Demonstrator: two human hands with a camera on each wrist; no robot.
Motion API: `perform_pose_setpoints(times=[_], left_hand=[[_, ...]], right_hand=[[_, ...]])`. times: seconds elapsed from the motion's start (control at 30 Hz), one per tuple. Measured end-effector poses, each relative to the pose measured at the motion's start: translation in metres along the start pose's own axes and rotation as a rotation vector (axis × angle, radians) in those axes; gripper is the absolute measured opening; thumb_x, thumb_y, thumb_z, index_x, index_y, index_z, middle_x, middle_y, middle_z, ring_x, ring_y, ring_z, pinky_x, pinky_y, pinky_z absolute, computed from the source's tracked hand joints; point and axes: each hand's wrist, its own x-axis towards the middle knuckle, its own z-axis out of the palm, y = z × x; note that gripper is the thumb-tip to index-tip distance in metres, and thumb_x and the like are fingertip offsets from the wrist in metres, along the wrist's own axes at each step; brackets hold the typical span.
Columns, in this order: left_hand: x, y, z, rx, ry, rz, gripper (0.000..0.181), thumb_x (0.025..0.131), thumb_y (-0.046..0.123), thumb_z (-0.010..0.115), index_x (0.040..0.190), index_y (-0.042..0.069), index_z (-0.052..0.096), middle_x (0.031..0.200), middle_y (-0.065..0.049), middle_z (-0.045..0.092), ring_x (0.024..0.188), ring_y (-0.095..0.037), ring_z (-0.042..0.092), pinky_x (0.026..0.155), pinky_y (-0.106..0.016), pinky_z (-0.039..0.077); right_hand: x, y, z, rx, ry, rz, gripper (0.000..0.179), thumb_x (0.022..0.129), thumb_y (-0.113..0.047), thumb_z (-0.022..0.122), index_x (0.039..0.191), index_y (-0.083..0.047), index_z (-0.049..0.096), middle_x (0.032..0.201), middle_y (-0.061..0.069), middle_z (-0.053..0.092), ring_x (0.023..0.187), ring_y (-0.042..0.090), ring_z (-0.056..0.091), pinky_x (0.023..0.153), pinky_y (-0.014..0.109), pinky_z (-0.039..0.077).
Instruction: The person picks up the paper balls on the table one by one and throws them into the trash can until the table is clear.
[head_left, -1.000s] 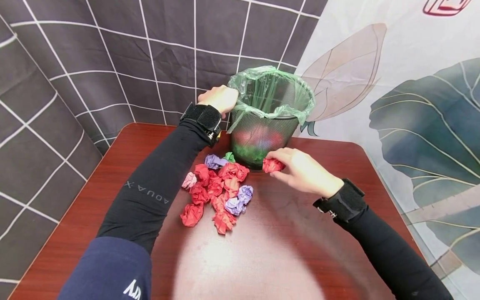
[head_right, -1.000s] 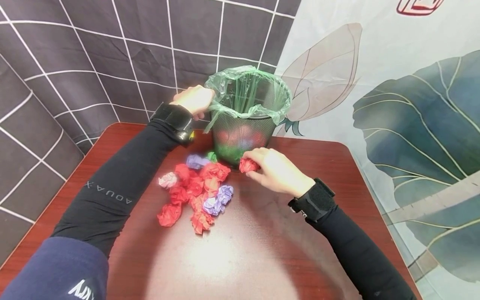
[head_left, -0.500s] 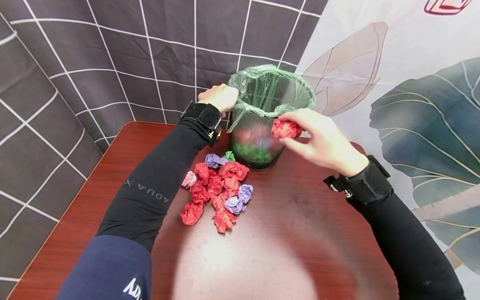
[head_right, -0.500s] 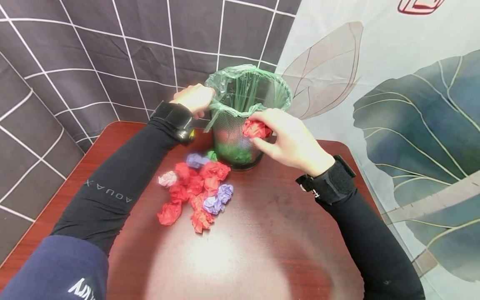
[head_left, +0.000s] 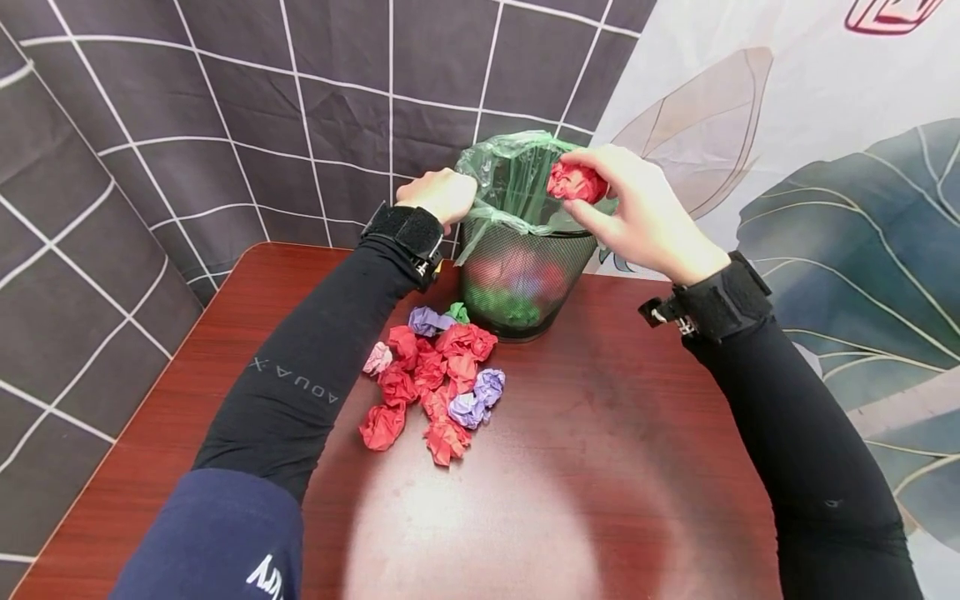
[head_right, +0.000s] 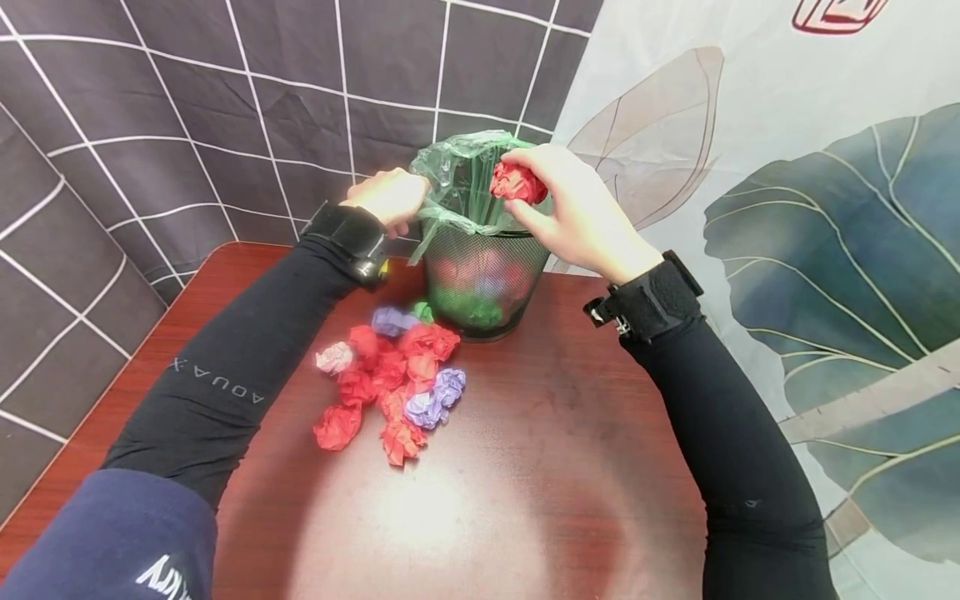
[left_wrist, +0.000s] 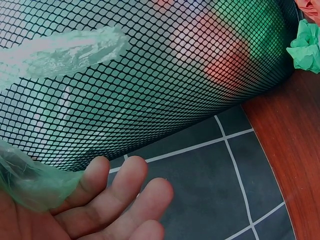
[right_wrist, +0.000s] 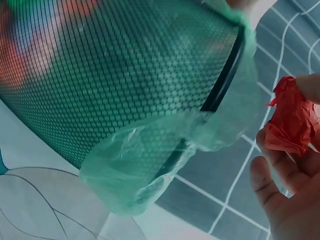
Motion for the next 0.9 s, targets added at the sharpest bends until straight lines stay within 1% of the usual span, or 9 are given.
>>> perform_pose_setpoints(times=[0.1, 0.23, 0.47, 0.57, 0.73, 0.8, 0.9], left_hand=[[0.001, 0.000, 0.001, 0.007, 0.001, 0.003, 0.037, 0.099, 0.032, 0.028, 0.108, 0.019, 0.061, 0.106, -0.006, 0.068, 0.078, -0.019, 0.068, 0.087, -0.048, 0.049], [0.001, 0.000, 0.002, 0.011, 0.000, 0.006, 0.037, 0.098, 0.032, 0.029, 0.108, 0.019, 0.061, 0.104, -0.006, 0.068, 0.078, -0.019, 0.068, 0.087, -0.048, 0.049], [-0.001, -0.001, 0.002, 0.003, 0.000, -0.002, 0.039, 0.099, 0.033, 0.027, 0.109, 0.019, 0.062, 0.103, -0.006, 0.068, 0.077, -0.018, 0.068, 0.088, -0.048, 0.049], [-0.002, 0.000, 0.002, 0.002, 0.001, -0.004, 0.039, 0.099, 0.033, 0.028, 0.110, 0.019, 0.062, 0.104, -0.006, 0.068, 0.078, -0.019, 0.068, 0.088, -0.048, 0.049], [-0.001, -0.001, 0.001, 0.001, -0.004, -0.005, 0.039, 0.099, 0.034, 0.028, 0.111, 0.019, 0.062, 0.107, -0.006, 0.067, 0.082, -0.020, 0.067, 0.089, -0.048, 0.049], [0.000, -0.001, 0.001, 0.000, -0.006, -0.005, 0.039, 0.099, 0.034, 0.028, 0.112, 0.019, 0.062, 0.108, -0.006, 0.067, 0.083, -0.020, 0.068, 0.089, -0.048, 0.049], [0.001, -0.001, 0.001, 0.000, -0.005, -0.004, 0.039, 0.099, 0.034, 0.028, 0.112, 0.019, 0.062, 0.108, -0.006, 0.067, 0.083, -0.020, 0.068, 0.090, -0.049, 0.049]], right_hand=[[0.008, 0.007, 0.002, -0.005, -0.037, 0.041, 0.045, 0.093, -0.013, 0.070, 0.136, -0.007, 0.059, 0.114, 0.014, 0.063, 0.095, 0.023, 0.053, 0.082, 0.037, 0.039], [0.016, 0.018, 0.005, -0.002, -0.072, 0.078, 0.044, 0.093, -0.014, 0.070, 0.135, -0.006, 0.060, 0.118, 0.015, 0.064, 0.096, 0.025, 0.054, 0.083, 0.040, 0.039], [0.023, 0.034, 0.014, 0.019, -0.126, 0.146, 0.045, 0.093, -0.013, 0.069, 0.136, -0.004, 0.059, 0.125, 0.017, 0.064, 0.104, 0.026, 0.057, 0.091, 0.041, 0.041], [0.026, 0.039, 0.016, 0.025, -0.143, 0.176, 0.047, 0.093, -0.014, 0.069, 0.138, -0.003, 0.057, 0.125, 0.018, 0.064, 0.105, 0.028, 0.058, 0.092, 0.043, 0.042], [0.031, 0.042, 0.018, 0.036, -0.166, 0.227, 0.052, 0.096, -0.018, 0.067, 0.144, -0.005, 0.052, 0.132, 0.018, 0.062, 0.114, 0.032, 0.060, 0.094, 0.046, 0.044], [0.031, 0.043, 0.018, 0.035, -0.169, 0.238, 0.051, 0.096, -0.017, 0.066, 0.144, -0.005, 0.052, 0.136, 0.017, 0.061, 0.117, 0.032, 0.060, 0.096, 0.047, 0.044], [0.030, 0.044, 0.018, 0.019, -0.160, 0.257, 0.047, 0.097, -0.017, 0.063, 0.141, -0.004, 0.055, 0.137, 0.017, 0.061, 0.118, 0.033, 0.059, 0.098, 0.048, 0.044]])
